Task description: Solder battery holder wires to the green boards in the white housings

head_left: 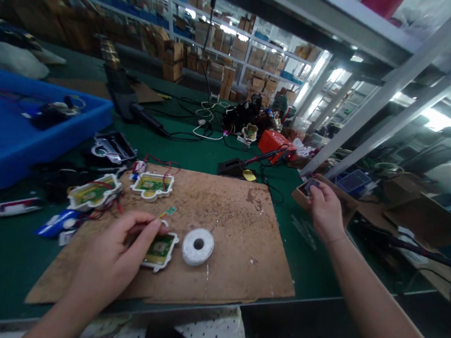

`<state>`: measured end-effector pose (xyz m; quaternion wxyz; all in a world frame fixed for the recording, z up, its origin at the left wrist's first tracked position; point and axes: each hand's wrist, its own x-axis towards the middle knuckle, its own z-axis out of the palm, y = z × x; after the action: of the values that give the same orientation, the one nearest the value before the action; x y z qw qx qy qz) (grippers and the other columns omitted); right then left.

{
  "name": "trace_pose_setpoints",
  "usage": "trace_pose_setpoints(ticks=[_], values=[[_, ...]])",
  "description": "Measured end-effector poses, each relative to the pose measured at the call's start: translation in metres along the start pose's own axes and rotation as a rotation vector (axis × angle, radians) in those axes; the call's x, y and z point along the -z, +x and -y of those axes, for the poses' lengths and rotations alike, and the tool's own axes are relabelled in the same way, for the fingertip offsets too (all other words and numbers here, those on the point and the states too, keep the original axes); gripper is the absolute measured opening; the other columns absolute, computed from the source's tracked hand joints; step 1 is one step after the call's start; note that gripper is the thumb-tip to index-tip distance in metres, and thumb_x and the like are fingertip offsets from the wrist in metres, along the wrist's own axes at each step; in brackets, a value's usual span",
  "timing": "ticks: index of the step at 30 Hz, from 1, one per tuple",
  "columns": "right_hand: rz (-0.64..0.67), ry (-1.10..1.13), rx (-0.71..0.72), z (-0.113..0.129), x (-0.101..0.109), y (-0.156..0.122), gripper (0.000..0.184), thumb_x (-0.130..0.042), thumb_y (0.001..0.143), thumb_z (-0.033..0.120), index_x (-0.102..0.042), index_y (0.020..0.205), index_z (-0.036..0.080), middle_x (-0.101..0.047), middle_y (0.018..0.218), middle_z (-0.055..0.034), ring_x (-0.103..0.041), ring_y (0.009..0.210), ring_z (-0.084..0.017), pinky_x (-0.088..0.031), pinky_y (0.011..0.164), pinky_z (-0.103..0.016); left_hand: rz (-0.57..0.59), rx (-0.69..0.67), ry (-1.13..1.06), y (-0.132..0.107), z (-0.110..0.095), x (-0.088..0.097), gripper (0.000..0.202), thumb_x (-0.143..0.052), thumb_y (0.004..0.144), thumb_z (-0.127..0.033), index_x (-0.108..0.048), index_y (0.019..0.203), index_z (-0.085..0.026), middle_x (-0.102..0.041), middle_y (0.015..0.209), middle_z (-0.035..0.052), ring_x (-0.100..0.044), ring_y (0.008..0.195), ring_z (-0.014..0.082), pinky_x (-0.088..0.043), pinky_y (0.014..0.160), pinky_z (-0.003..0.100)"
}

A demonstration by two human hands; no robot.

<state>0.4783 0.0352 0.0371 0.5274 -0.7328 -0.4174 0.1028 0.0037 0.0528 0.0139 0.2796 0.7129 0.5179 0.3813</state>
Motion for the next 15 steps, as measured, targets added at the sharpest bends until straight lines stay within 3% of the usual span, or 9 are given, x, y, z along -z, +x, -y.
trace_pose_setpoints(ticks=[4, 7, 11, 15], values=[[0.245, 0.367, -0.085, 0.038, -0.088, -0.042, 0.042, -0.062, 0.088, 0.058, -0.07, 0.111, 0.025, -0.059, 0.08, 0.0017, -0.053, 0.067, -0.01, -0.047, 0.056, -0.023, 0.111, 0.059, -0.07, 0.022, -0.011, 0.0, 0.028, -0.056, 0.102, -0.047, -0.067, 0.1, -0.022, -0.081, 0.094, 0.0032, -0.077, 0.085, 0.0219, -0.059, 0.074, 0.029], [0.434, 0.516, -0.119, 0.072, -0.137, -0.059, 0.04, -0.069, 0.086, 0.059, -0.072, 0.106, 0.024, -0.065, 0.087, -0.0015, -0.06, 0.075, -0.012, -0.053, 0.059, -0.023, 0.166, 0.013, -0.036, 0.035, -0.011, -0.005, 0.023, -0.057, 0.101, -0.042, -0.068, 0.096, -0.022, -0.079, 0.09, 0.0029, -0.075, 0.083, 0.0224, -0.055, 0.074, 0.031], [0.586, 0.568, -0.076, 0.103, -0.185, -0.07, 0.038, -0.075, 0.084, 0.059, -0.066, 0.102, 0.027, -0.072, 0.103, -0.0014, -0.069, 0.089, -0.013, -0.06, 0.071, -0.024, 0.157, 0.001, -0.066, 0.044, -0.008, -0.012, 0.019, -0.057, 0.101, -0.038, -0.065, 0.093, -0.022, -0.078, 0.087, 0.0018, -0.075, 0.084, 0.0215, -0.053, 0.075, 0.03], [0.691, 0.529, 0.009, 0.107, -0.209, -0.087, 0.039, -0.072, 0.087, 0.061, -0.058, 0.101, 0.027, -0.074, 0.113, -0.0018, -0.073, 0.096, -0.014, -0.064, 0.081, -0.03, 0.143, 0.006, -0.138, 0.037, -0.003, -0.013, 0.023, -0.051, 0.106, -0.039, -0.063, 0.097, -0.022, -0.078, 0.088, 0.0016, -0.075, 0.083, 0.0184, -0.054, 0.074, 0.029]])
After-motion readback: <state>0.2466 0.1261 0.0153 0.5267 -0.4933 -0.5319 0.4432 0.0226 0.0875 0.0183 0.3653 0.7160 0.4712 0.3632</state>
